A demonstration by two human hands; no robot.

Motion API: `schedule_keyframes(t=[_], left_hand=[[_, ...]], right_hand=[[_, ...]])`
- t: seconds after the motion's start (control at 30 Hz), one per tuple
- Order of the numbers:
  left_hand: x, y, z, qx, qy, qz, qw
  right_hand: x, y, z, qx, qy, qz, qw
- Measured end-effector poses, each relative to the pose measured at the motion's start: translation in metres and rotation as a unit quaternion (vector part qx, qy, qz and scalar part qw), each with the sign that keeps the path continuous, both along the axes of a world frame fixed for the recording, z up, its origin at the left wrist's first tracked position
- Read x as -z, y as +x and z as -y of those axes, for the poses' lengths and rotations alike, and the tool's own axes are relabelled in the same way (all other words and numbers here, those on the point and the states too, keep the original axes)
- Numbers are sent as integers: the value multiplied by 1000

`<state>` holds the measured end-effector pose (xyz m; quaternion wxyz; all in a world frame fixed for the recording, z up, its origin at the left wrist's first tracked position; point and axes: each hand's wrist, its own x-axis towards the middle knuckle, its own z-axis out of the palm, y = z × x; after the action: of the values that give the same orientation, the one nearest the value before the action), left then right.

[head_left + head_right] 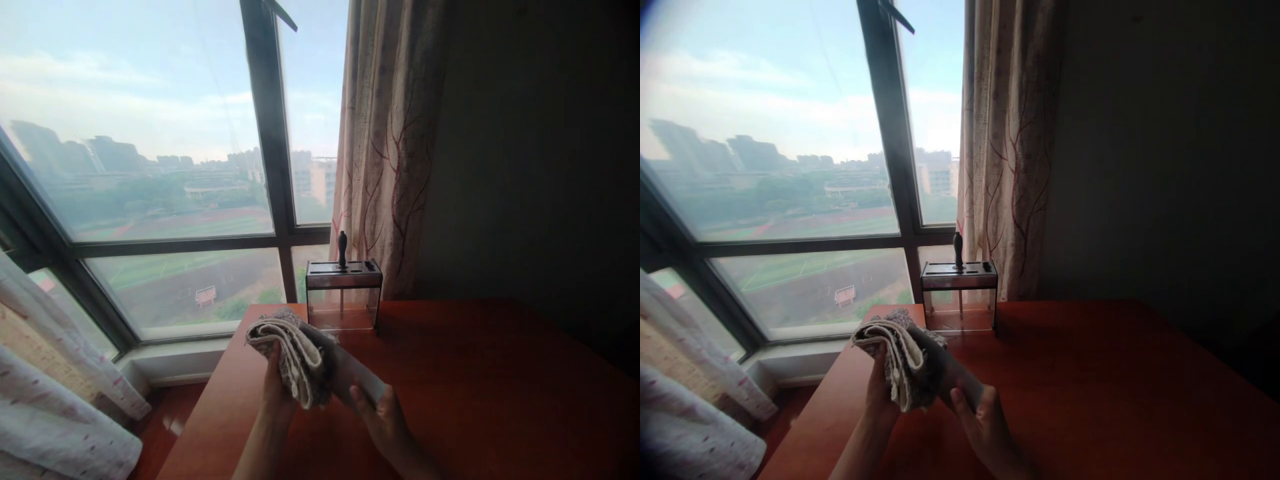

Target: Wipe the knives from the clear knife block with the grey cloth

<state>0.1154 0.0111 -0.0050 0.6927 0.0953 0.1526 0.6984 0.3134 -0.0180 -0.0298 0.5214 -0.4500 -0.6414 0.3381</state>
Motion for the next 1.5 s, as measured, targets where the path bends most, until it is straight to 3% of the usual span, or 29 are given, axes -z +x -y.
schedule_keyframes(t=[0.1, 0.2, 0.4, 0.5, 0.67, 0.87, 1.07, 1.37, 1.5], left_hand=[[1, 16, 2, 45, 13, 6, 999], [2, 29, 3, 74, 2, 12, 997], [-3, 39, 6, 94, -36, 9, 995], [-7, 29, 6, 63, -31, 10, 997], [-12, 2, 3, -12, 5, 16, 1000], [-17, -18, -2, -60, 18, 32, 998], [-14, -16, -4, -77, 6, 46, 996], [-6, -11, -3, -39, 78, 34, 996], [-5, 9, 2, 38, 35, 14, 999]], right_hand=[[-1, -3, 2, -69, 88, 105, 988], [-3, -3, 0, -82, 128, 141, 978], [-4, -2, -1, -92, 28, 44, 994], [-2, -5, 2, -124, -12, 13, 992], [-3, -11, 8, -143, -16, 17, 989], [-15, -4, 9, -197, -9, 122, 973], [-10, -3, -1, -148, 13, 127, 981], [0, -11, 4, -133, -14, 87, 987], [2, -15, 7, -181, -44, 64, 980]])
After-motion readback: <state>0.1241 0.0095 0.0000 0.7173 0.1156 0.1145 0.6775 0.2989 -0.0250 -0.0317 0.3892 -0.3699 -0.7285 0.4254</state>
